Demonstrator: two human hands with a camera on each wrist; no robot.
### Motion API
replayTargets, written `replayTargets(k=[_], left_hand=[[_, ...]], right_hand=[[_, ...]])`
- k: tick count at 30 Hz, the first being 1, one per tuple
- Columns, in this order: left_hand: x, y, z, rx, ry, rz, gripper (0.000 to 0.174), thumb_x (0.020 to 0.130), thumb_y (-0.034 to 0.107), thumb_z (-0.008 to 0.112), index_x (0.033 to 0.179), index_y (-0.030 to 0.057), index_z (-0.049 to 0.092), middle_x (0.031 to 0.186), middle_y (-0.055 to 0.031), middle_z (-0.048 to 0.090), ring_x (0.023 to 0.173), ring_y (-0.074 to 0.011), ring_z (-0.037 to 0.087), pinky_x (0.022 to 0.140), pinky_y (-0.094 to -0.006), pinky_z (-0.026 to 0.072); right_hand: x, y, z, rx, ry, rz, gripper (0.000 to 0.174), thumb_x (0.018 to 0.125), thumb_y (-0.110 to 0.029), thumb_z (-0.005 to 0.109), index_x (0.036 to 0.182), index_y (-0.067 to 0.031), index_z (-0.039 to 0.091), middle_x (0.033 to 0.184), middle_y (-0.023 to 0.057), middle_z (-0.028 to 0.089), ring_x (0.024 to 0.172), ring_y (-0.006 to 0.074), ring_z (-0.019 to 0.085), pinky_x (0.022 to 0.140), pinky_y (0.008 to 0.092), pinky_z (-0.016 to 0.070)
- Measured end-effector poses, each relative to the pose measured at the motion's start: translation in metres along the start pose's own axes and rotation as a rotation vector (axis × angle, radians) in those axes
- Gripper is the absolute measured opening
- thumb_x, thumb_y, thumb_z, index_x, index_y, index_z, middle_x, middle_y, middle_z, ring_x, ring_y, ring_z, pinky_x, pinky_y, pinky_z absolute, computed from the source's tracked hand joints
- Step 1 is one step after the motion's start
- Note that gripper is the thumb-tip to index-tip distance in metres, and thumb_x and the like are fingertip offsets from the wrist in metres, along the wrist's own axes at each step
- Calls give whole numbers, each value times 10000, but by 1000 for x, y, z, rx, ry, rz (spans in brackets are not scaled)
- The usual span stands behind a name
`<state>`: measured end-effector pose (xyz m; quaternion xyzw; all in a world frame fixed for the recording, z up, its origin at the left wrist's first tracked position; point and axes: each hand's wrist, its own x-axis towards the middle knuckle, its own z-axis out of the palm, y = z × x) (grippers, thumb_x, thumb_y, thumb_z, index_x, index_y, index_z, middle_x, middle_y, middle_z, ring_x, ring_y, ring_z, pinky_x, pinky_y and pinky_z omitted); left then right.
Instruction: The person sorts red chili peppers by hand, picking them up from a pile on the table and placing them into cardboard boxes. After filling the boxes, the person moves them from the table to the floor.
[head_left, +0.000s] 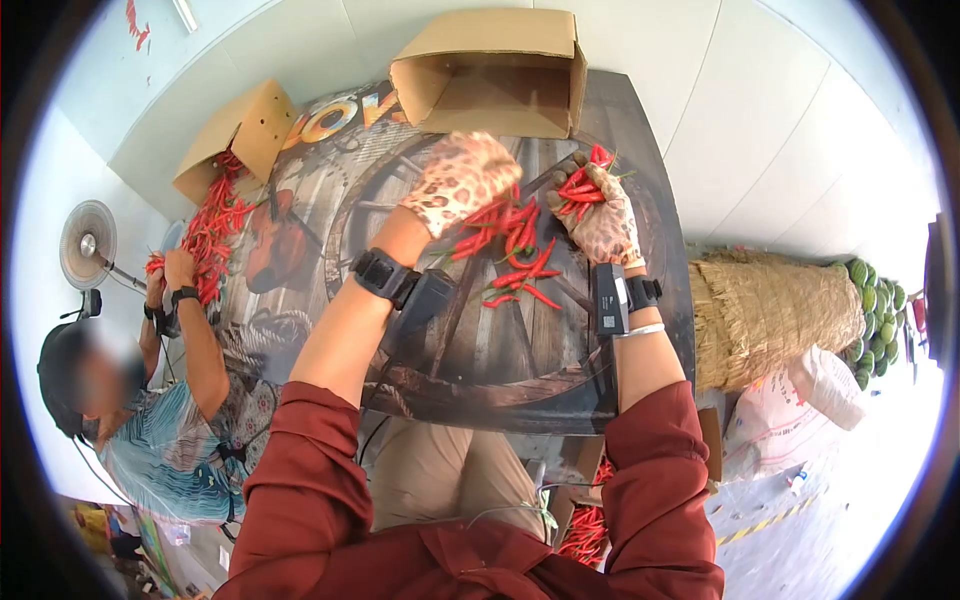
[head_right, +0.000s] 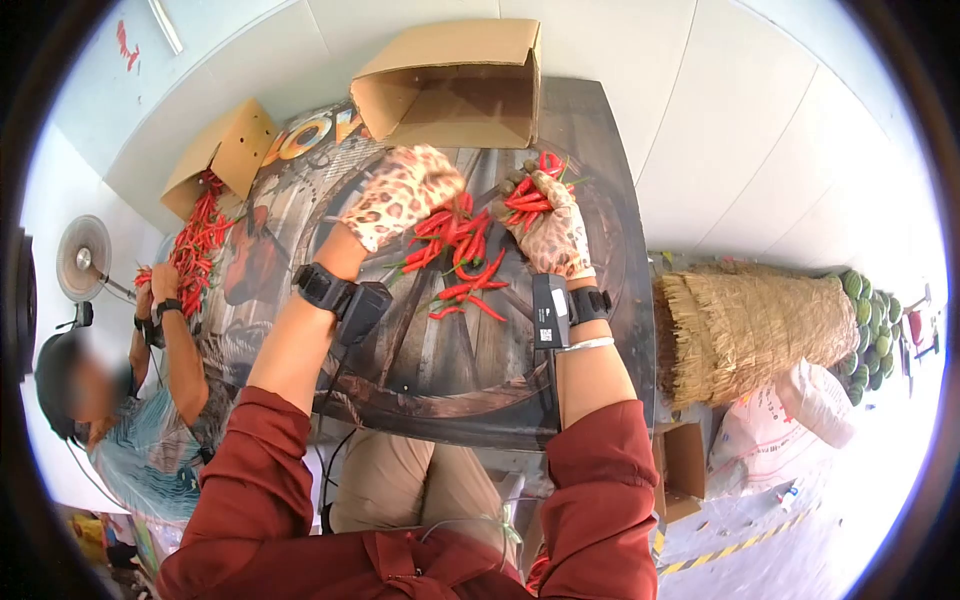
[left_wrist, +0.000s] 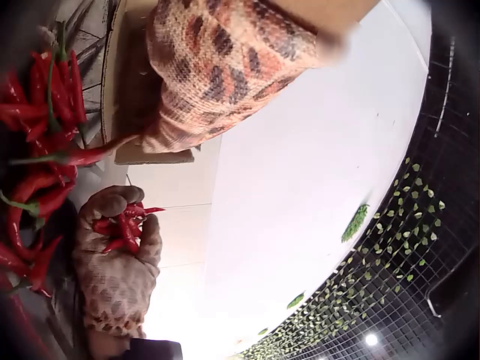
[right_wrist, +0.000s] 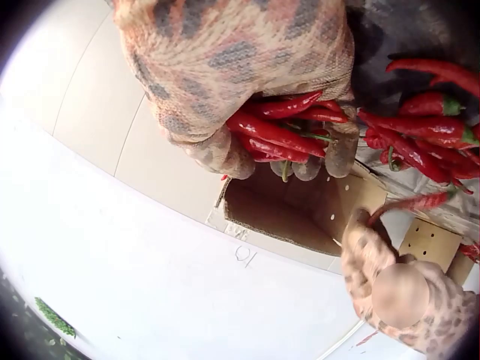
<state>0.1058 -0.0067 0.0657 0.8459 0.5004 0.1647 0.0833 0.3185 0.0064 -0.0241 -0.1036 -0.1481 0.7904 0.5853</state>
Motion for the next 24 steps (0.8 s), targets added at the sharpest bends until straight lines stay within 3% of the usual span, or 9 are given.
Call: replayTargets(k=[2,3,4,8,11,15,19,22,24], left_hand=[[-11,7,17,-6,-12,-61,567,848,463,608,1188,11,574,1266,-191,528,1206,-299,477,1012,-390,377],[-15,12,20,-10,-29,-119,729,815,541,618,1299,9,502,1389,-209,436,1314,-314,388,1079,-389,323],[-14,16,16,-67,-224,-215,1005,732,659,627,1430,11,309,1507,-207,243,1412,-314,203,1148,-382,197],[-24,12,28,-110,-248,-56,1098,660,658,695,1442,8,281,1480,-279,242,1396,-361,223,1143,-400,205],[-30,26,29,25,-270,17,1144,623,664,721,1449,15,267,1486,-294,202,1393,-372,225,1143,-386,207],[-43,43,29,199,-314,21,1192,581,650,755,1478,75,219,1509,-283,144,1393,-447,161,1130,-484,180],[-46,36,34,153,-304,1,1190,568,620,775,1483,101,218,1519,-268,129,1393,-462,144,1122,-519,166],[-41,31,33,121,-276,13,1098,584,549,797,1449,98,295,1472,-276,242,1357,-444,244,1114,-482,230],[-38,29,30,101,-258,23,952,629,495,778,1397,82,395,1410,-271,354,1311,-412,338,1091,-435,295]], right_hand=[[1,0,-3,13,-24,9,209,920,-152,548,1094,-37,559,1012,135,614,903,305,611,746,490,532],[1,0,-3,12,-24,9,209,920,-152,548,1094,-37,559,1012,135,614,903,305,611,746,490,532],[1,0,-4,-1,-15,0,207,920,-150,549,1093,-38,558,1016,136,614,907,306,610,753,486,533],[-2,2,0,-28,3,-28,199,919,-146,551,1086,-39,552,1026,141,611,916,305,607,766,482,533],[4,2,-9,4,-68,3,201,915,-141,554,1089,-41,552,1034,142,609,924,303,602,765,490,529],[3,2,-7,34,-197,12,206,917,-138,547,1098,-41,560,1029,141,605,927,304,599,766,495,527],[1,1,-4,-50,-5,-8,202,919,-136,541,1095,-39,563,1009,136,602,932,305,599,777,486,526],[-1,0,-2,-44,-76,17,197,919,-141,545,1087,-39,564,1010,134,605,929,300,602,771,475,528],[-2,1,1,-66,12,-9,195,920,-138,547,1088,-40,560,1013,135,604,923,291,602,764,462,531]])
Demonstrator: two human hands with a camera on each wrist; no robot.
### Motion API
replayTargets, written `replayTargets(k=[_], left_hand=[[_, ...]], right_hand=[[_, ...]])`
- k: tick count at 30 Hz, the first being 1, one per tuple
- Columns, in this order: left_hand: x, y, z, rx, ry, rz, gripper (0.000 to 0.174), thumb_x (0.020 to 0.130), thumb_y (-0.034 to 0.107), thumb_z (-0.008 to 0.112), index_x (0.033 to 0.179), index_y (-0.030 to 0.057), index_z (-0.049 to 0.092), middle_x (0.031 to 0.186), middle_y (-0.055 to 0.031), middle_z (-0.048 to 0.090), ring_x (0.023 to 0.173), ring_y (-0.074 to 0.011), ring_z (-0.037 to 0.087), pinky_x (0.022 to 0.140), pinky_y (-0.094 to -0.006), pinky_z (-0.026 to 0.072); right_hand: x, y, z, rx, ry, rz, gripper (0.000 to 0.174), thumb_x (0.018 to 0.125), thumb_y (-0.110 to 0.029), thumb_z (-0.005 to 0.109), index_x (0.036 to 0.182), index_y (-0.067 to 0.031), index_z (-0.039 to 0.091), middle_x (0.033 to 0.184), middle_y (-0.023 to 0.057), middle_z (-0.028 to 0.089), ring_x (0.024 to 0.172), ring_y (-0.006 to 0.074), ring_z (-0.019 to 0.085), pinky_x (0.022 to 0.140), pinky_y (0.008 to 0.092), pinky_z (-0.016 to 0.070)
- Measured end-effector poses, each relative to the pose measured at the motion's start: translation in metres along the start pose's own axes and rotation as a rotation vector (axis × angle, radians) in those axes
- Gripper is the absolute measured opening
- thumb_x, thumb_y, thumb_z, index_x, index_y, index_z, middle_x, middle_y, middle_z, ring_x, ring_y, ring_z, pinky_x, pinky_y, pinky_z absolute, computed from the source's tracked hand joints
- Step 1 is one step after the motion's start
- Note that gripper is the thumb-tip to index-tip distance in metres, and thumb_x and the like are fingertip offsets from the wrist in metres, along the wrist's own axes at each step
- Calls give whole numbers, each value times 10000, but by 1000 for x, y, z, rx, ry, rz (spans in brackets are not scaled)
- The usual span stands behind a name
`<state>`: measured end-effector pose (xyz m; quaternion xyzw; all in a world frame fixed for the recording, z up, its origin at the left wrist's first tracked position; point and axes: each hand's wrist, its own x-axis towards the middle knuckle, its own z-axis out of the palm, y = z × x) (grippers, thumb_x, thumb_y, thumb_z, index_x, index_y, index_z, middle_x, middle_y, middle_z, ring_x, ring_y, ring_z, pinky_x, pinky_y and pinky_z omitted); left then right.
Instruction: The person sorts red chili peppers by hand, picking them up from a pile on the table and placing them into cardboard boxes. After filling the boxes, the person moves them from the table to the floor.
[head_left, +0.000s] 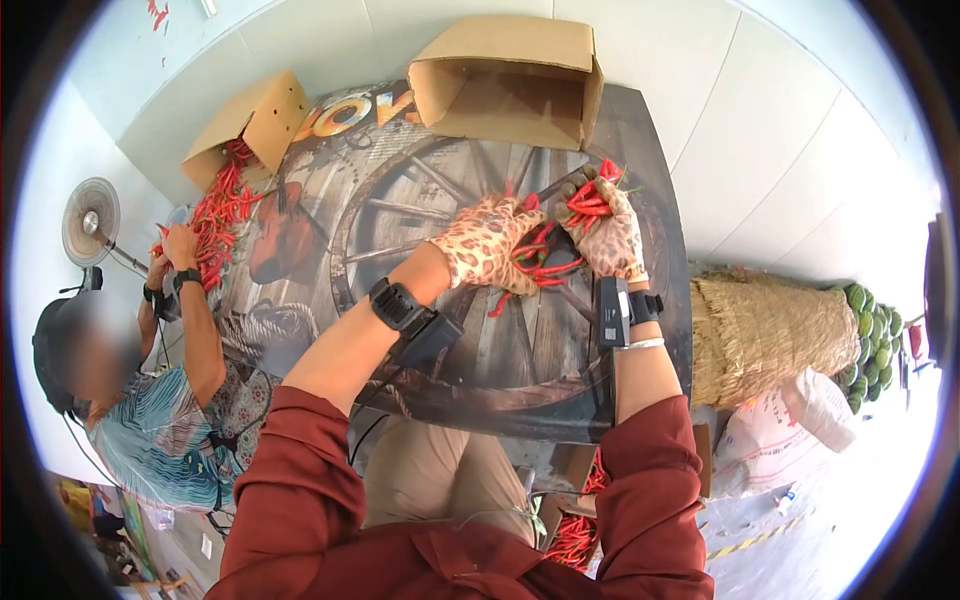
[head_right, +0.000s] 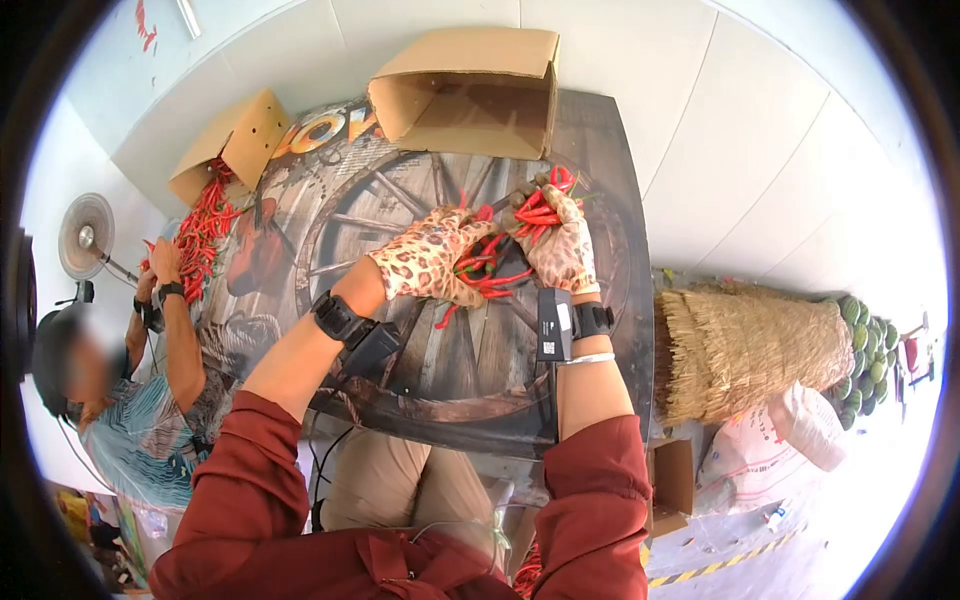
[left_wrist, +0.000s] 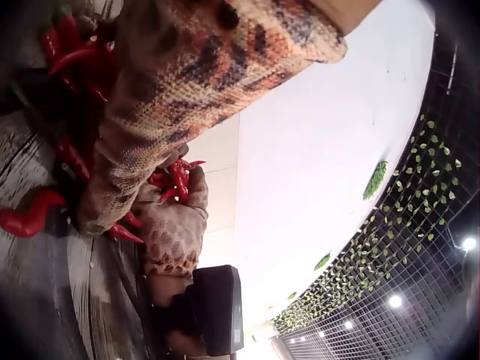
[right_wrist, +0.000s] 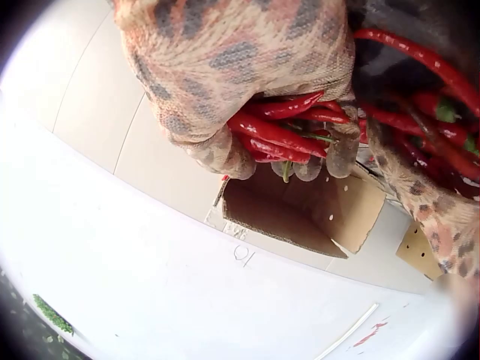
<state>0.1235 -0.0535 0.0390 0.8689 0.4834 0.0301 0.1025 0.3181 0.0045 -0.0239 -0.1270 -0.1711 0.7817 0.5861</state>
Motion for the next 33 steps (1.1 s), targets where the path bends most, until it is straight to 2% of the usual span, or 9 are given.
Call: replayTargets(k=[4,7,10,14,21,24,28,31,33], left_hand=[[3,-6,1,26,47,-8,881,642,460,763,1364,72,439,1375,-251,404,1282,-395,381,1076,-432,318],[4,-9,0,-50,24,-11,752,660,343,751,1309,63,494,1304,-227,473,1238,-368,435,1046,-417,357],[4,-12,12,-10,262,0,578,676,132,707,1228,66,550,1146,-187,543,1110,-340,515,965,-405,417],[9,-22,22,-107,354,5,535,672,92,683,1195,79,569,1043,-154,561,1000,-325,554,894,-390,453],[6,-33,24,-190,442,-40,474,697,93,662,1164,61,583,1040,-172,583,1000,-339,565,883,-393,464],[-1,-44,15,-450,470,-125,488,730,122,660,1202,32,571,1180,-168,599,1077,-296,583,918,-345,469],[-8,-47,5,-750,560,-260,489,730,87,625,1209,14,560,1175,-179,601,1078,-261,590,927,-309,457],[0,-55,7,-1019,574,-201,498,727,80,619,1212,-3,547,1168,-187,600,1068,-252,594,923,-302,456],[5,-48,13,-1016,600,-189,496,737,99,627,1207,-30,530,1147,-184,606,1064,-244,595,915,-307,458]], right_hand=[[0,-2,1,10,-21,21,194,916,-135,557,1084,-38,560,1011,135,601,920,280,600,763,453,532],[1,1,-1,27,-68,21,198,915,-132,560,1087,-35,558,1016,136,597,926,277,596,771,449,529],[-1,2,1,22,-19,14,199,913,-130,561,1086,-31,557,1016,134,595,923,277,594,773,443,527],[-1,1,3,41,-32,8,229,907,-120,560,1114,-22,550,1011,137,591,917,278,592,772,446,523],[-2,2,9,11,-51,24,255,905,-123,559,1132,-7,551,1016,147,595,914,278,595,771,457,523],[-3,6,11,-62,-38,46,272,910,-136,557,1153,-15,550,1025,141,601,916,270,599,759,450,527],[-8,13,17,-154,-78,111,260,913,-141,563,1147,-28,553,1010,125,608,913,257,602,741,436,533],[-15,24,25,-175,-103,171,234,924,-139,554,1134,-37,554,1018,118,610,929,249,603,761,451,542],[-18,34,30,-187,-101,212,252,930,-147,550,1157,-38,547,1040,116,612,955,246,604,804,468,544]])
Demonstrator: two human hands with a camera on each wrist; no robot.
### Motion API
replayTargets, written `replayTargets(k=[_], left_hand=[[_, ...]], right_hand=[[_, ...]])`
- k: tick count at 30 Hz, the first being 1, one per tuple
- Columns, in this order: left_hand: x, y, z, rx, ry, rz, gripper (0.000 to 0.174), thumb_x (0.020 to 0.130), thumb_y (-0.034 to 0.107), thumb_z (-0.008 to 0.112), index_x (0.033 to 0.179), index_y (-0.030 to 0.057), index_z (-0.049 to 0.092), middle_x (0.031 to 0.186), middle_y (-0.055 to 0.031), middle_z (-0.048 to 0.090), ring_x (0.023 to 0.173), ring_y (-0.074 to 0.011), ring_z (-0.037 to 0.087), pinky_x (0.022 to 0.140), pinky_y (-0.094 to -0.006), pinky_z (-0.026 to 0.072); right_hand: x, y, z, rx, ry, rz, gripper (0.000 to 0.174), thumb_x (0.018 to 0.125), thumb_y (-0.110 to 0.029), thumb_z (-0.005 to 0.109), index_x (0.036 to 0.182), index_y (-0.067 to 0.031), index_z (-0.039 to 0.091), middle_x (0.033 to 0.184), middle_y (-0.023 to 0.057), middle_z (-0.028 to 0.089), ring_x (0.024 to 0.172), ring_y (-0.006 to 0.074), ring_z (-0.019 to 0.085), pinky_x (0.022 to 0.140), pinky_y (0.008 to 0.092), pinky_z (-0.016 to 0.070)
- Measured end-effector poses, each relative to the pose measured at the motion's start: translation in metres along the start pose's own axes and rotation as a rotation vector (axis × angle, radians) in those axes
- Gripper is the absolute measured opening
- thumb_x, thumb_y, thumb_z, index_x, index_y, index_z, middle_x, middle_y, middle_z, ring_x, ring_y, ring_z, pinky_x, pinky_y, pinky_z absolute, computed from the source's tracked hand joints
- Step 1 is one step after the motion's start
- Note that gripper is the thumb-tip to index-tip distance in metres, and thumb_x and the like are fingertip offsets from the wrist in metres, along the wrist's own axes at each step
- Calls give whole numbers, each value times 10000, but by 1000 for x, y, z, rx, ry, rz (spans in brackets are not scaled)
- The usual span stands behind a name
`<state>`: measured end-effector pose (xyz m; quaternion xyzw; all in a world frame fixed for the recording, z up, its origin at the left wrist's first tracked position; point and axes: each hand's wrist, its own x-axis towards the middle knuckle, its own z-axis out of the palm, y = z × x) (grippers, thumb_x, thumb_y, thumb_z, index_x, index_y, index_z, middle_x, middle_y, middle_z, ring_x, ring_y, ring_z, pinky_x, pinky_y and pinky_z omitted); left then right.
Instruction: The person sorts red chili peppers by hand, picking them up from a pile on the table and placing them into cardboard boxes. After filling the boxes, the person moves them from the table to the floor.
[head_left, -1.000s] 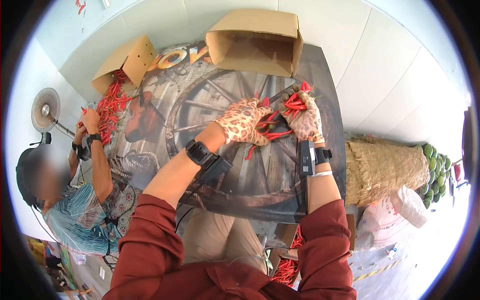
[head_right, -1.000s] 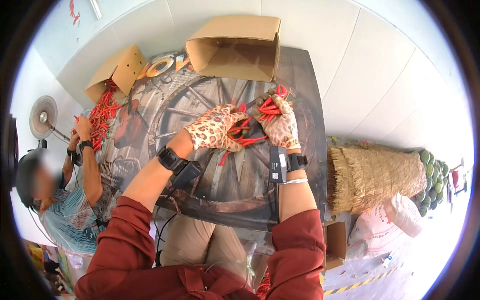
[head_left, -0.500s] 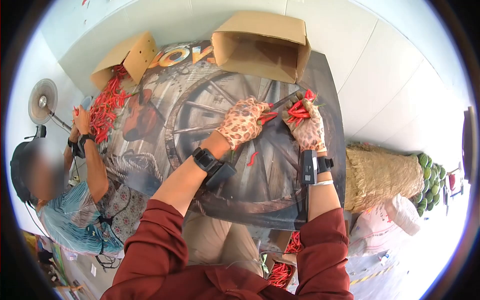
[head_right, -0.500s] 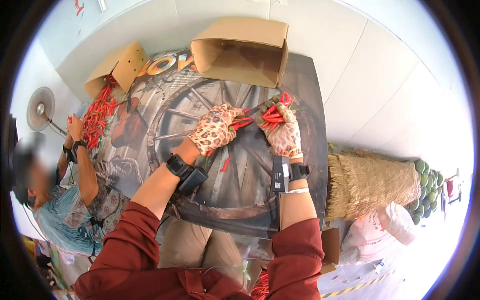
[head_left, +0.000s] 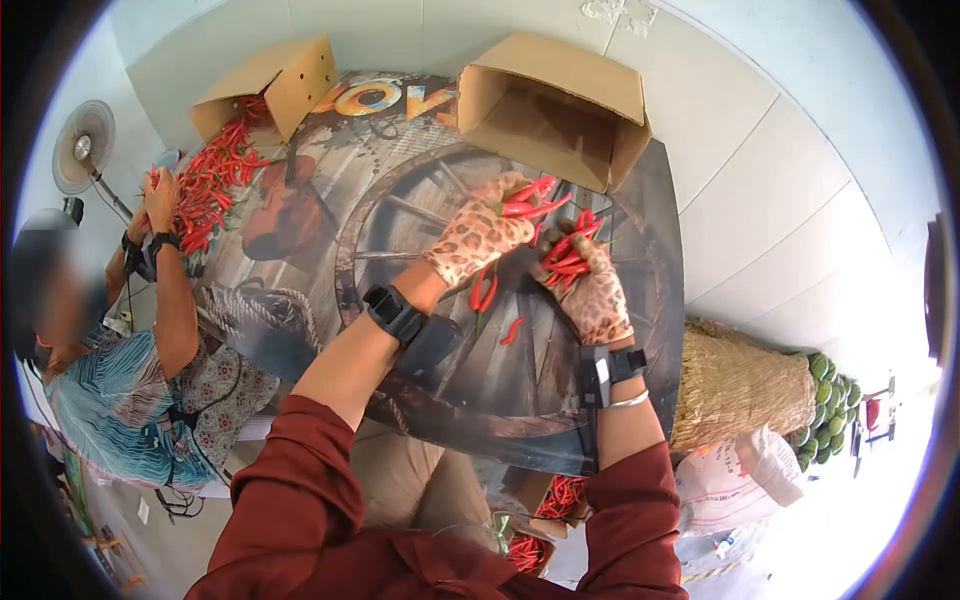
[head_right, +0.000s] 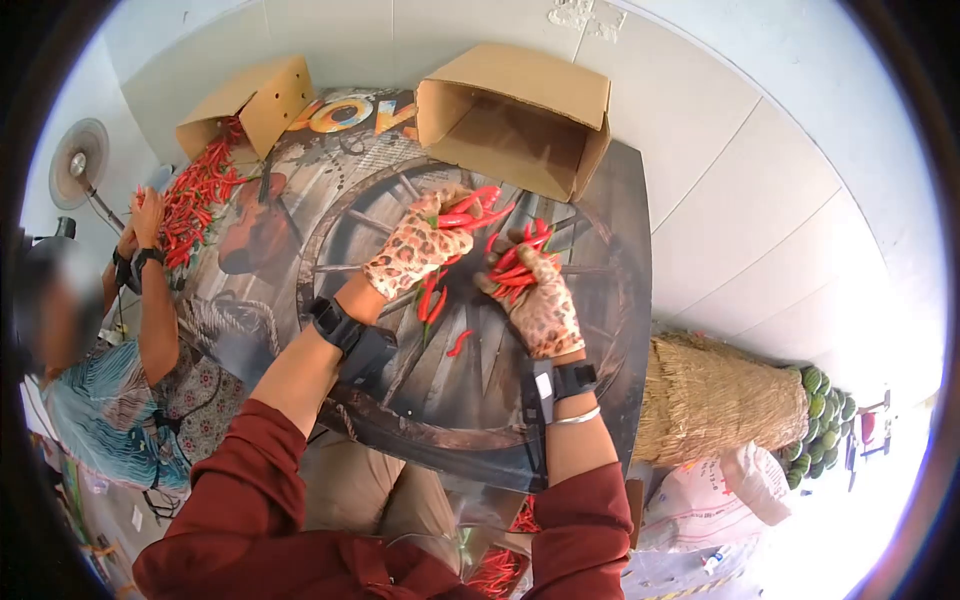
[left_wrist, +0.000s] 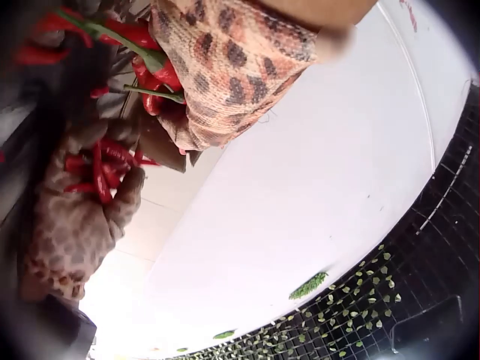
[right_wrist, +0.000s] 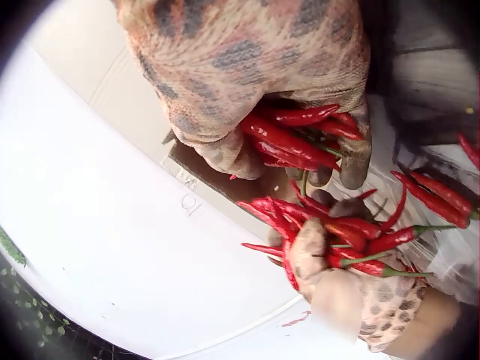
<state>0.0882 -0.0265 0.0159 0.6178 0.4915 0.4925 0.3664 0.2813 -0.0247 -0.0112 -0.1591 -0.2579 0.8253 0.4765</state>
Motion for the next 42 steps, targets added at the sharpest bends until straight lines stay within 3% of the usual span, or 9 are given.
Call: replayTargets(k=[2,3,7,16,19,26,31,35,42], left_hand=[[-2,-2,12,332,45,353,335,753,30,612,1086,29,578,1066,-122,624,961,-174,599,796,-282,480],[-7,8,17,0,5,190,369,747,52,632,1108,26,561,1111,-141,587,1016,-256,575,858,-346,466],[-14,5,33,271,63,332,426,770,116,621,1181,38,543,1162,-172,533,1086,-334,524,938,-372,436],[-10,-9,38,402,92,354,486,808,184,615,1253,23,504,1192,-183,534,1128,-348,503,968,-407,410],[-13,-3,33,346,68,270,486,818,191,607,1261,21,499,1208,-188,529,1141,-353,496,981,-412,400],[-22,4,42,477,-21,397,562,828,245,592,1346,83,443,1346,-193,455,1270,-361,399,1071,-447,316],[-26,16,40,527,-129,336,820,810,302,633,1490,146,202,1477,-173,307,1392,-355,232,1124,-457,211],[-31,21,40,580,-107,305,827,805,314,642,1488,142,208,1496,-170,276,1397,-357,219,1129,-457,195],[-30,15,43,525,-122,322,835,813,326,636,1480,74,202,1504,-197,246,1400,-349,217,1131,-455,190]], right_hand=[[3,12,5,10,19,12,318,948,-169,527,1230,-25,513,1202,144,586,1117,302,569,880,511,520],[2,16,7,24,13,10,327,956,-174,513,1246,-23,502,1237,150,567,1138,310,557,905,506,508],[0,23,9,142,-3,78,370,966,-236,509,1291,-60,486,1268,119,554,1155,287,545,969,461,473],[3,20,9,351,-214,134,600,942,-504,464,1365,-80,415,1366,125,466,1246,298,465,1046,468,395],[2,20,18,298,-95,129,634,922,-513,500,1377,-83,397,1373,135,457,1255,304,455,1058,474,379],[0,23,9,170,4,46,459,924,-308,596,1308,-88,476,1285,126,532,1177,293,526,1003,466,442],[-5,19,7,95,-21,76,445,924,-305,590,1290,-72,495,1264,121,549,1167,285,526,1006,502,408],[-8,15,11,86,-19,63,403,920,-167,584,1289,-48,477,1251,137,551,1146,287,548,984,456,457],[-7,15,10,-2,29,36,387,913,-233,593,1244,-46,521,1248,127,556,1142,282,542,985,460,443]])
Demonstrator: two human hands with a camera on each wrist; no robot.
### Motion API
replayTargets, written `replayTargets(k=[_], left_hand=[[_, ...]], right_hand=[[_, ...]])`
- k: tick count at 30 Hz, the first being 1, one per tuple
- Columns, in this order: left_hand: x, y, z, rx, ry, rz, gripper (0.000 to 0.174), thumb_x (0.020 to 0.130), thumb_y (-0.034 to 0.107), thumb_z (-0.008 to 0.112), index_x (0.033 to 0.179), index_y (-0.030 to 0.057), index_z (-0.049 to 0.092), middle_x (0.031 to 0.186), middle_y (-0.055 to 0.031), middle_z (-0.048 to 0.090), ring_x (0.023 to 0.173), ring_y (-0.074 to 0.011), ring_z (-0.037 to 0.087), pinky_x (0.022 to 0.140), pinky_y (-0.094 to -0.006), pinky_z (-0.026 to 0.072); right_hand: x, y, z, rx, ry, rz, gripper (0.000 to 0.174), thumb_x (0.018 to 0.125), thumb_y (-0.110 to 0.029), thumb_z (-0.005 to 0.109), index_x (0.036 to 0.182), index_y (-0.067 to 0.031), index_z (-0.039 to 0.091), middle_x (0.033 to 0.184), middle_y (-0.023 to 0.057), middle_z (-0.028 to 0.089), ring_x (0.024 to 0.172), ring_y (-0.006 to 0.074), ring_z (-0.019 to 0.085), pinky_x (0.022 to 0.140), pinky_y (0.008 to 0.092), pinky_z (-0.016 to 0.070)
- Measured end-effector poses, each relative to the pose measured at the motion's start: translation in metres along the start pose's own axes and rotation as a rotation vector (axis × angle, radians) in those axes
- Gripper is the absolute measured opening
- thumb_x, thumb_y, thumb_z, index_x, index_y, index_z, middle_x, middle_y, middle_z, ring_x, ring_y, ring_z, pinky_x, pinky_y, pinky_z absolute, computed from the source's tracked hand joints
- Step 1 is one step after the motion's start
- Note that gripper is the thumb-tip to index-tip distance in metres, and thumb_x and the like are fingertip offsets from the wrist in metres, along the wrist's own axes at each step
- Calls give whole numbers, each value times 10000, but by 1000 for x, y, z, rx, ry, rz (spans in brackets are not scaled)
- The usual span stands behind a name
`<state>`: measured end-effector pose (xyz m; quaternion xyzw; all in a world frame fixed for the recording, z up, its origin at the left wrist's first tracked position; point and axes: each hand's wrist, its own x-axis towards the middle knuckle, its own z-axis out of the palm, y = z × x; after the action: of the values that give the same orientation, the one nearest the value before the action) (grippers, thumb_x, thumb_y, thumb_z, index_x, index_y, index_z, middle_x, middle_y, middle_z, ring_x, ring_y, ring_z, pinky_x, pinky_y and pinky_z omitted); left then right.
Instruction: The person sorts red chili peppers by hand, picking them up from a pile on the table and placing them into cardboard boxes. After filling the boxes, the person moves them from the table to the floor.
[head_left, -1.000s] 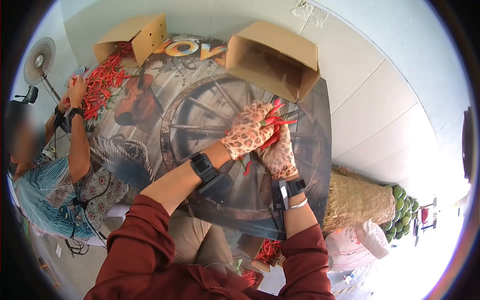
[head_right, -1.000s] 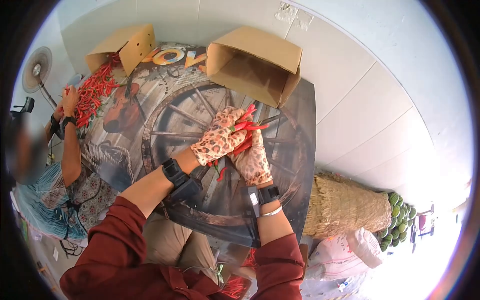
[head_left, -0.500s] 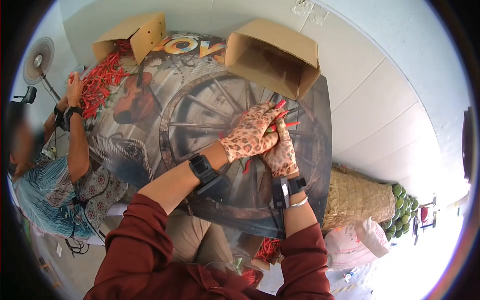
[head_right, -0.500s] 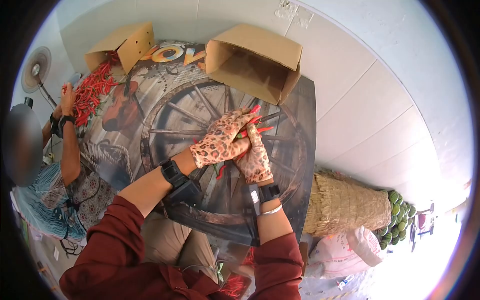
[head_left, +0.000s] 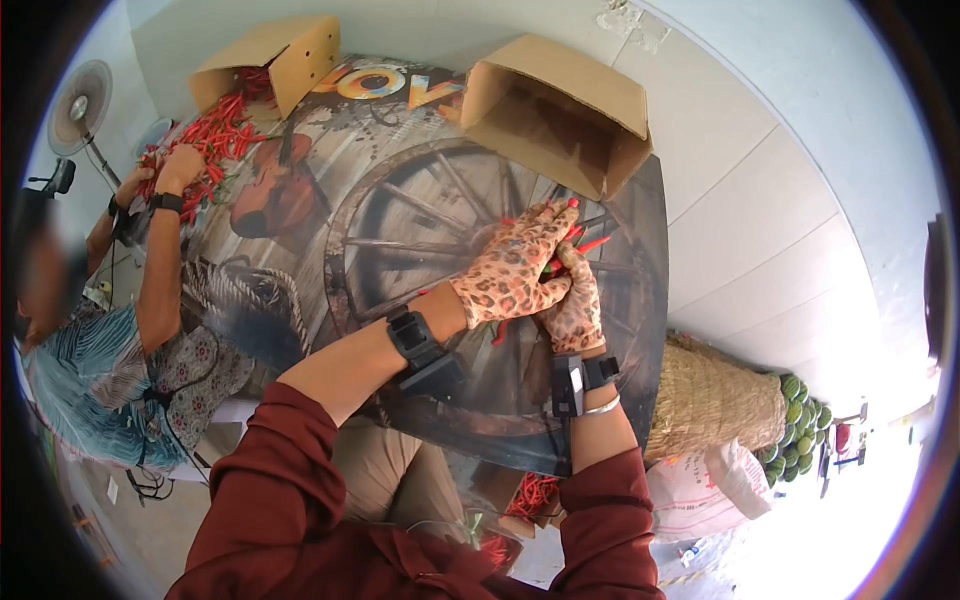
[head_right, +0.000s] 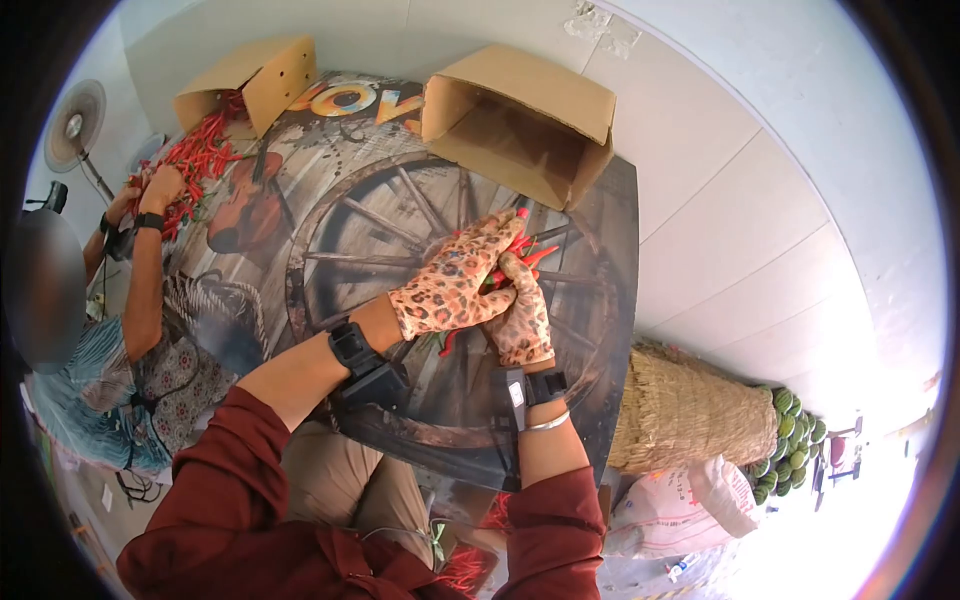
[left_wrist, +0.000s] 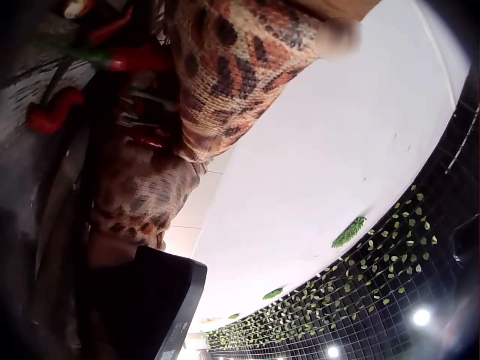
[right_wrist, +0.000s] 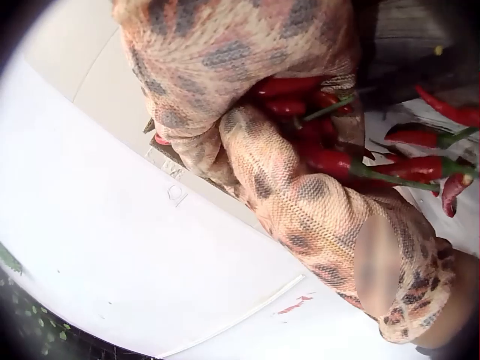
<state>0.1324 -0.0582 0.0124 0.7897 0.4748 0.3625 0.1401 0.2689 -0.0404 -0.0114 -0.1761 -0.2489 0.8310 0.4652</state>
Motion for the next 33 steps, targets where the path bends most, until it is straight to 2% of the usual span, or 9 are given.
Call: replayTargets(k=[5,7,10,13,19,21,25,29,33], left_hand=[[-2,-5,6,-27,36,58,820,819,309,632,1472,49,209,1487,-210,271,1387,-344,252,1122,-457,216],[-4,-3,6,29,67,66,748,831,255,609,1445,10,259,1454,-231,322,1371,-339,286,1132,-388,240],[-5,-4,4,-62,58,73,748,829,230,616,1445,5,255,1455,-231,319,1373,-333,284,1128,-376,249],[-5,-2,4,-118,70,75,742,828,209,623,1444,7,260,1455,-230,320,1376,-323,283,1130,-361,249],[-3,2,2,-73,59,90,735,827,218,634,1443,32,280,1473,-212,295,1389,-339,248,1139,-395,235],[-3,3,3,-74,53,90,733,828,237,632,1443,39,287,1484,-203,280,1394,-355,224,1141,-408,228],[-1,4,2,-40,50,110,727,829,261,633,1446,65,301,1499,-190,258,1397,-381,200,1144,-425,218],[0,6,-1,-25,28,100,733,829,243,638,1451,73,290,1496,-188,263,1403,-330,214,1145,-403,221],[3,13,-17,-251,-68,87,724,869,298,601,1458,51,259,1515,-199,215,1410,-346,188,1151,-395,196]], right_hand=[[-1,0,4,91,-47,11,419,929,-217,575,1300,-50,473,1276,137,533,1152,278,541,968,457,466],[0,-1,4,84,-45,-4,421,931,-200,575,1307,-45,465,1273,151,533,1142,285,553,947,462,487],[0,-2,2,25,4,-29,389,927,-174,575,1280,-34,488,1235,150,560,1110,283,574,920,455,508],[3,-4,-6,43,29,-2,288,919,-167,567,1177,-38,565,1129,110,618,1027,245,605,897,418,510],[-3,-8,4,42,33,-39,291,899,-149,580,1161,-24,569,1104,109,629,998,244,616,880,408,520],[-2,-9,3,34,-43,-93,306,893,-143,581,1171,-17,561,1118,112,625,1011,247,612,893,412,515],[0,-10,-2,14,-48,-112,322,887,-137,577,1184,-13,550,1127,116,621,1031,254,604,920,421,499],[3,-12,-10,40,-46,-131,329,883,-133,566,1187,-9,541,1119,123,622,1030,269,603,939,423,486],[2,-18,-9,-8,-1,-159,309,868,-124,567,1149,4,551,1059,142,631,962,278,625,876,422,518]])
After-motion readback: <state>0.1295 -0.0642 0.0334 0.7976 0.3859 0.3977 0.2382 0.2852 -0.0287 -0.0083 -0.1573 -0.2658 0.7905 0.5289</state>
